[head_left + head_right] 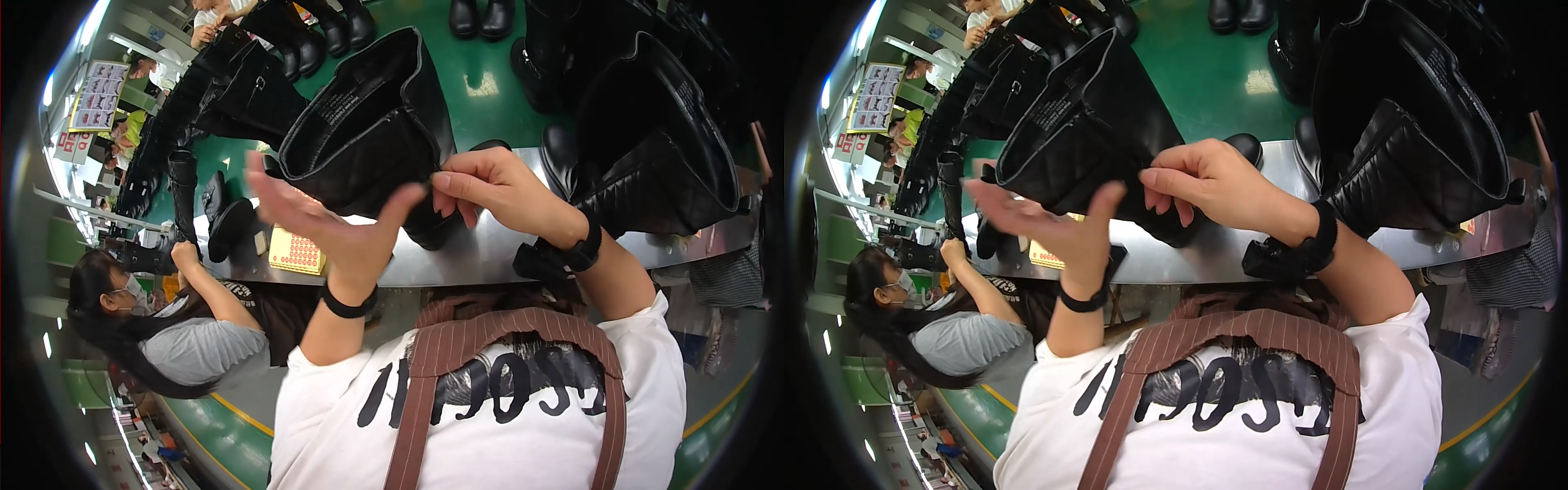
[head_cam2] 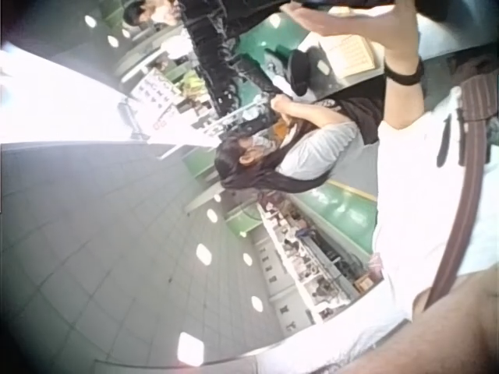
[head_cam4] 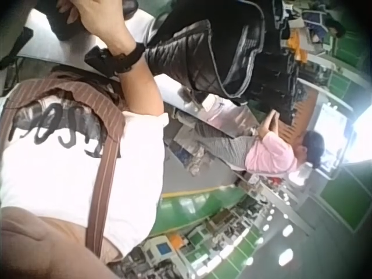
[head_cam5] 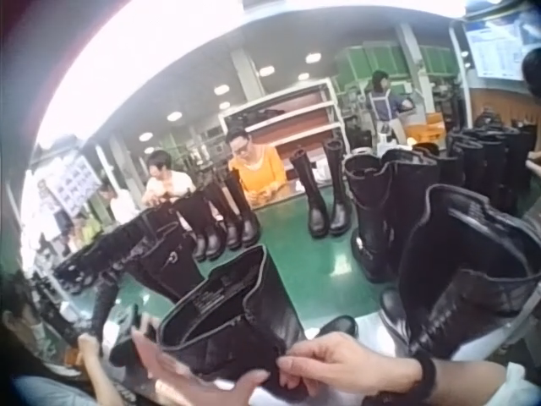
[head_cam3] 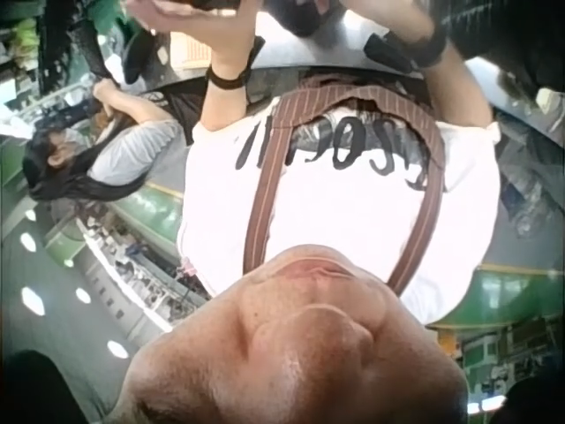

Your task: The recorder is inspecting and adjusting zippers on black boots on a conveyor belt in a shoe manufacturing facility.

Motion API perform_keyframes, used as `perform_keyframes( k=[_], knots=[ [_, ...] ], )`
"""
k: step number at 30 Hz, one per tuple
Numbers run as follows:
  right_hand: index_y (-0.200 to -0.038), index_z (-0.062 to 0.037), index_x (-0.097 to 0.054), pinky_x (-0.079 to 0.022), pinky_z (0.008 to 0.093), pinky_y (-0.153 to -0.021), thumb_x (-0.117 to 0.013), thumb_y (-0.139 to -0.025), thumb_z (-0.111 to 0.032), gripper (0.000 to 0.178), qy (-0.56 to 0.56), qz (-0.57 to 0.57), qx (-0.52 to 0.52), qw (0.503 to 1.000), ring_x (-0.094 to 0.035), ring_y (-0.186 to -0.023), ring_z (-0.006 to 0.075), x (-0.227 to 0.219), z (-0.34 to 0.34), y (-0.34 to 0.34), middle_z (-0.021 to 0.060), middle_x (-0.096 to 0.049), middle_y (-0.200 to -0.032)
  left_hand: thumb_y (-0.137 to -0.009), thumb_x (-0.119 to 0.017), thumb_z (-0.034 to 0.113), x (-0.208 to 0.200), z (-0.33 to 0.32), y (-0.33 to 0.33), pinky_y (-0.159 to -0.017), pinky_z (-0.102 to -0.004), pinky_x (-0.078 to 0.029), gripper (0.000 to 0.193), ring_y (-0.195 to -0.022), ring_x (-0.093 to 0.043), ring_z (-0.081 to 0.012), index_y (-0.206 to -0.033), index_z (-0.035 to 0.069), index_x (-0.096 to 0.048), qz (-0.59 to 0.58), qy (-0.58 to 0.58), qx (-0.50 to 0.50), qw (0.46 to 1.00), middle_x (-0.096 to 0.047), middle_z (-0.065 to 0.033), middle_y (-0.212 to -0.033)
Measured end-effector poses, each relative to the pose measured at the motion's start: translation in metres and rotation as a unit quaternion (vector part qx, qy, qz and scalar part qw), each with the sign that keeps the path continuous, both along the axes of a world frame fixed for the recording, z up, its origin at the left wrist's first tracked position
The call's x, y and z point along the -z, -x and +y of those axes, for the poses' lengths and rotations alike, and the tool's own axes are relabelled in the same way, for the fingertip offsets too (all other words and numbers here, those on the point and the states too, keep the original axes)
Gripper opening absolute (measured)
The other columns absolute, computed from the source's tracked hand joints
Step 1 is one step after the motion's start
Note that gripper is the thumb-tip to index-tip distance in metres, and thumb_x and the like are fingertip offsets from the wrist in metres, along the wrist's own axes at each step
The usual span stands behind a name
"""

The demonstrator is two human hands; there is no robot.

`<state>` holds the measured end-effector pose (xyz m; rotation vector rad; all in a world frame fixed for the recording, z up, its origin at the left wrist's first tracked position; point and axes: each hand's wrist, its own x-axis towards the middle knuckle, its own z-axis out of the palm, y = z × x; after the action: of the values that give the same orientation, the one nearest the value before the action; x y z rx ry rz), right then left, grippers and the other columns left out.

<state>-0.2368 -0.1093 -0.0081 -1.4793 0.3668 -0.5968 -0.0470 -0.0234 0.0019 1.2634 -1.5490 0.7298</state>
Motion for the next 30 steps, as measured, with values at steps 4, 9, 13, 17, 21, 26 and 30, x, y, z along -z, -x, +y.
perform_keyframes(
  k=[4,9,13,17,21,26,30],
  knots=[
    [-0.079,0.0003,-0.065,-0.042,0.0208,-0.048,-0.055,-0.096,-0.025,0.032,-0.055,0.01,-0.012,0.998,-0.054,-0.049,0.0084,-0.008,0.003,-0.001,0.0043,-0.061,-0.069,-0.056,-0.092,0.023,0.083,0.016,0.009,-0.095,-0.0328,-0.042,0.1,-0.112,-0.052,-0.0199,-0.134,-0.003,-0.036,0.304,-0.342,0.149,0.877,-0.054,-0.0118,-0.119],
    [-0.074,0.0006,-0.061,-0.04,0.0205,-0.043,-0.05,-0.097,-0.021,0.033,-0.088,0.065,0.016,0.994,-0.052,-0.043,0.009,-0.05,0.019,-0.003,0.0051,-0.059,-0.062,-0.064,-0.086,0.016,0.133,0.016,0.018,-0.084,-0.0305,-0.048,0.069,-0.103,-0.058,-0.0181,-0.12,0.002,-0.049,0.411,-0.465,0.137,0.772,-0.058,-0.0085,-0.114],
    [-0.074,0.0017,-0.06,-0.039,0.0197,-0.042,-0.046,-0.099,-0.019,0.035,-0.019,-0.055,0.013,0.998,-0.051,-0.042,0.0084,-0.084,0.028,0.014,0.0046,-0.057,-0.061,-0.075,-0.078,0.009,0.128,0.013,0.029,-0.083,-0.0315,-0.051,0.04,-0.095,-0.066,-0.0196,-0.111,0.0,-0.063,0.446,-0.318,0.244,0.8,-0.069,-0.0122,-0.104],
    [-0.078,0.0011,-0.061,-0.04,0.0175,-0.046,-0.045,-0.1,-0.021,0.035,0.023,-0.019,0.068,0.997,-0.052,-0.048,0.0072,-0.08,0.028,0.009,0.0034,-0.059,-0.067,-0.074,-0.078,0.009,0.124,0.013,0.038,-0.081,-0.0311,-0.051,0.04,-0.093,-0.067,-0.0193,-0.109,-0.003,-0.063,0.465,-0.348,0.166,0.797,-0.07,-0.0128,-0.102],
    [-0.088,-0.0011,-0.065,-0.044,0.0259,-0.054,-0.062,-0.09,-0.019,0.018,0.337,-0.014,0.195,0.921,-0.056,-0.059,0.0124,-0.064,0.038,0.027,0.0064,-0.06,-0.072,-0.073,-0.079,0.009,0.134,0.015,0.042,-0.077,-0.03,-0.052,0.037,-0.085,-0.068,-0.0207,-0.104,-0.004,-0.064,0.445,-0.367,0.08,0.813,-0.071,-0.0137,-0.094],
    [-0.104,-0.0057,-0.058,-0.044,0.0377,-0.076,-0.075,-0.076,-0.037,0.045,0.672,-0.023,0.428,0.604,-0.057,-0.086,0.0225,-0.082,0.071,0.128,0.01,-0.057,-0.101,-0.073,-0.081,0.01,0.131,0.013,0.039,-0.082,-0.0349,-0.05,0.041,-0.088,-0.066,-0.0264,-0.106,-0.004,-0.061,0.474,-0.222,0.04,0.851,-0.069,-0.014,-0.097],
    [-0.119,-0.0063,-0.054,-0.037,0.0488,-0.102,-0.075,-0.068,-0.059,0.077,0.579,0.242,0.544,0.556,-0.047,-0.122,0.0376,-0.087,0.083,0.173,0.0238,-0.043,-0.135,-0.078,-0.077,0.028,0.087,0.03,0.017,-0.074,-0.0388,-0.05,0.049,-0.084,-0.065,-0.0376,-0.109,-0.006,-0.059,0.211,-0.397,-0.059,0.891,-0.067,-0.0218,-0.092]
  ],
)
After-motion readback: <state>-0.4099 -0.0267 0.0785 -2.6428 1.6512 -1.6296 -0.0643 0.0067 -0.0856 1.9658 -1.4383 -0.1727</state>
